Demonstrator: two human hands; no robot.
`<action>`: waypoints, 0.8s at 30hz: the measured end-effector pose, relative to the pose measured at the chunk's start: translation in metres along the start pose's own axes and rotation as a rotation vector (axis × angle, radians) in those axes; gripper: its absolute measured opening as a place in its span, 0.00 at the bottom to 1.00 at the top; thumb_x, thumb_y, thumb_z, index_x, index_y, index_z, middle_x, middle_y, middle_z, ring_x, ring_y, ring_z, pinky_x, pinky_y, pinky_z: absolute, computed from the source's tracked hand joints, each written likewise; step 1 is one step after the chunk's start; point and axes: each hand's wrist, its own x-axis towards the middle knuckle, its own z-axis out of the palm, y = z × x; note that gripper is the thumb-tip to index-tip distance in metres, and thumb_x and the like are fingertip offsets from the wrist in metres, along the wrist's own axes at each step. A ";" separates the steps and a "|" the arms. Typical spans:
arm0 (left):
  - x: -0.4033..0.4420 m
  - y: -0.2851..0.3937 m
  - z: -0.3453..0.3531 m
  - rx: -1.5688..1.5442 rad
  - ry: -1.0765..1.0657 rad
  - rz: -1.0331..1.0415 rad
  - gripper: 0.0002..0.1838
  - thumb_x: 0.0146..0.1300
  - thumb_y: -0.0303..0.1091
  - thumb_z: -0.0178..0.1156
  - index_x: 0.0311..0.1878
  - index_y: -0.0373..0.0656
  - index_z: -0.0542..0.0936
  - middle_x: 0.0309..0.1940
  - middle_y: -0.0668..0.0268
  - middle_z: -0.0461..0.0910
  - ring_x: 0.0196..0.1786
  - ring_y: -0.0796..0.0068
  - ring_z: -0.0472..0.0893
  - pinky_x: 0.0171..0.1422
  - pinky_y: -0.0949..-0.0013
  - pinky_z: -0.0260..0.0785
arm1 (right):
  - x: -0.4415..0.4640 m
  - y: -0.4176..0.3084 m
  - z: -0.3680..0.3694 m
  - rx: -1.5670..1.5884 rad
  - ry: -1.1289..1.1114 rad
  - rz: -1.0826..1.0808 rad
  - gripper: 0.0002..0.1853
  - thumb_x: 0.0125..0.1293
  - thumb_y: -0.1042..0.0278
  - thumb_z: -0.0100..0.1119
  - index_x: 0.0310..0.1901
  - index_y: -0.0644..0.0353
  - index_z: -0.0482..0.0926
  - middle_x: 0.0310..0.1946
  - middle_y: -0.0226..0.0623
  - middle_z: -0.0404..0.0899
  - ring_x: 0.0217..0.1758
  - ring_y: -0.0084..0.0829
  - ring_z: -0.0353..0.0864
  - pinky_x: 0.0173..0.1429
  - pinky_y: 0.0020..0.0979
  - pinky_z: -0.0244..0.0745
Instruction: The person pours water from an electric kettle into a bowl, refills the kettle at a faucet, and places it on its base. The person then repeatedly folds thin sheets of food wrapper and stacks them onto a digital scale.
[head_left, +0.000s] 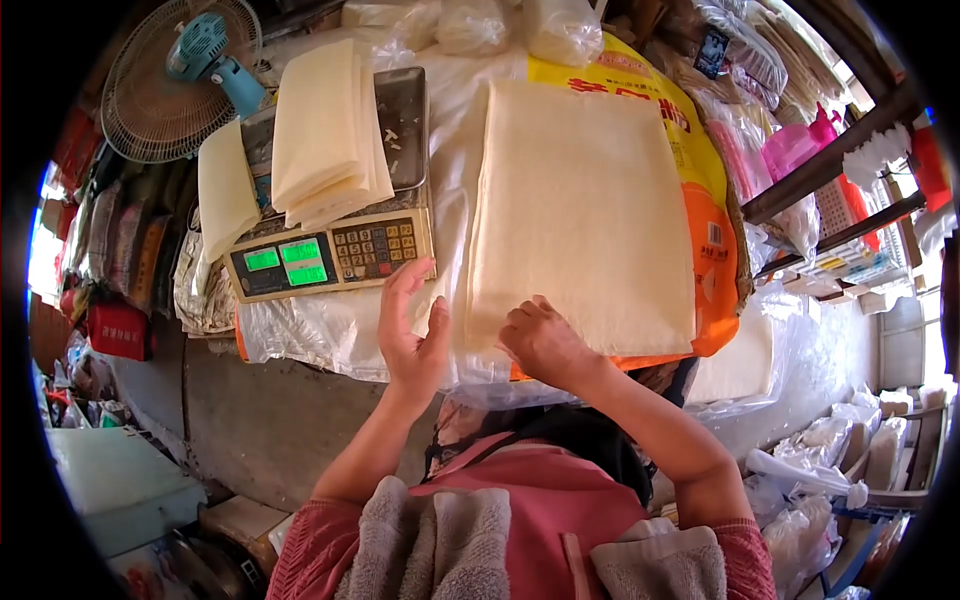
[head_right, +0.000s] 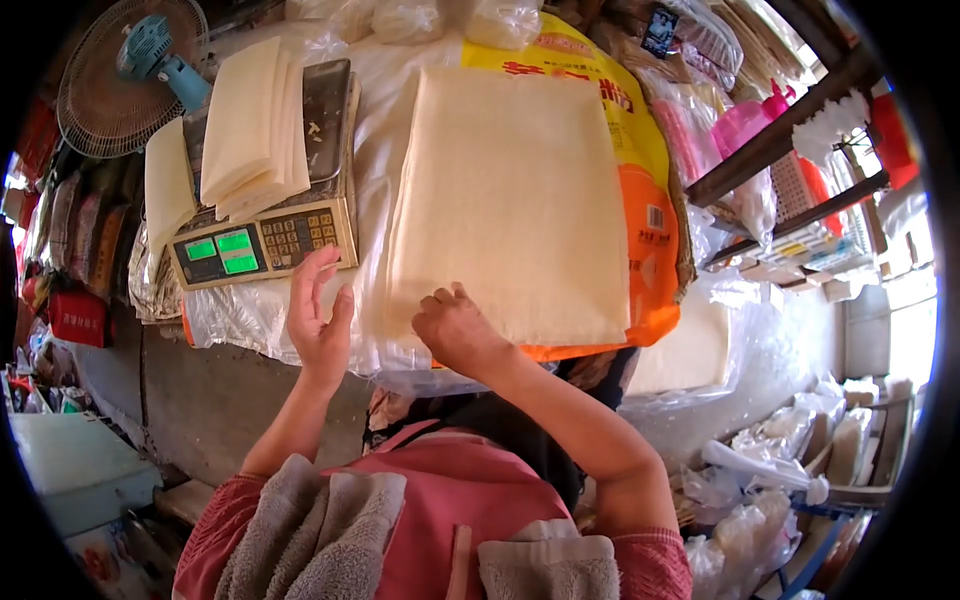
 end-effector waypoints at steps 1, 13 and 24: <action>-0.001 -0.001 0.001 0.005 0.018 -0.004 0.20 0.60 0.22 0.55 0.57 0.36 0.70 0.56 0.59 0.71 0.59 0.67 0.71 0.64 0.65 0.62 | 0.000 -0.001 -0.001 -0.052 0.004 -0.016 0.04 0.52 0.69 0.58 0.26 0.57 0.73 0.28 0.35 0.73 0.39 0.37 0.74 0.56 0.42 0.66; -0.021 -0.012 0.026 0.477 -0.705 0.056 0.13 0.54 0.21 0.54 0.43 0.36 0.77 0.47 0.52 0.77 0.50 0.52 0.77 0.51 0.60 0.73 | -0.016 0.078 -0.053 1.139 0.491 0.814 0.06 0.62 0.72 0.57 0.34 0.66 0.80 0.28 0.26 0.80 0.32 0.17 0.75 0.36 0.22 0.72; -0.006 -0.038 0.092 0.796 -0.675 0.273 0.44 0.58 0.61 0.53 0.70 0.41 0.57 0.71 0.43 0.46 0.74 0.41 0.42 0.74 0.41 0.34 | -0.041 0.086 -0.041 0.130 0.045 0.527 0.19 0.58 0.71 0.53 0.53 0.60 0.77 0.53 0.44 0.76 0.56 0.34 0.76 0.56 0.37 0.71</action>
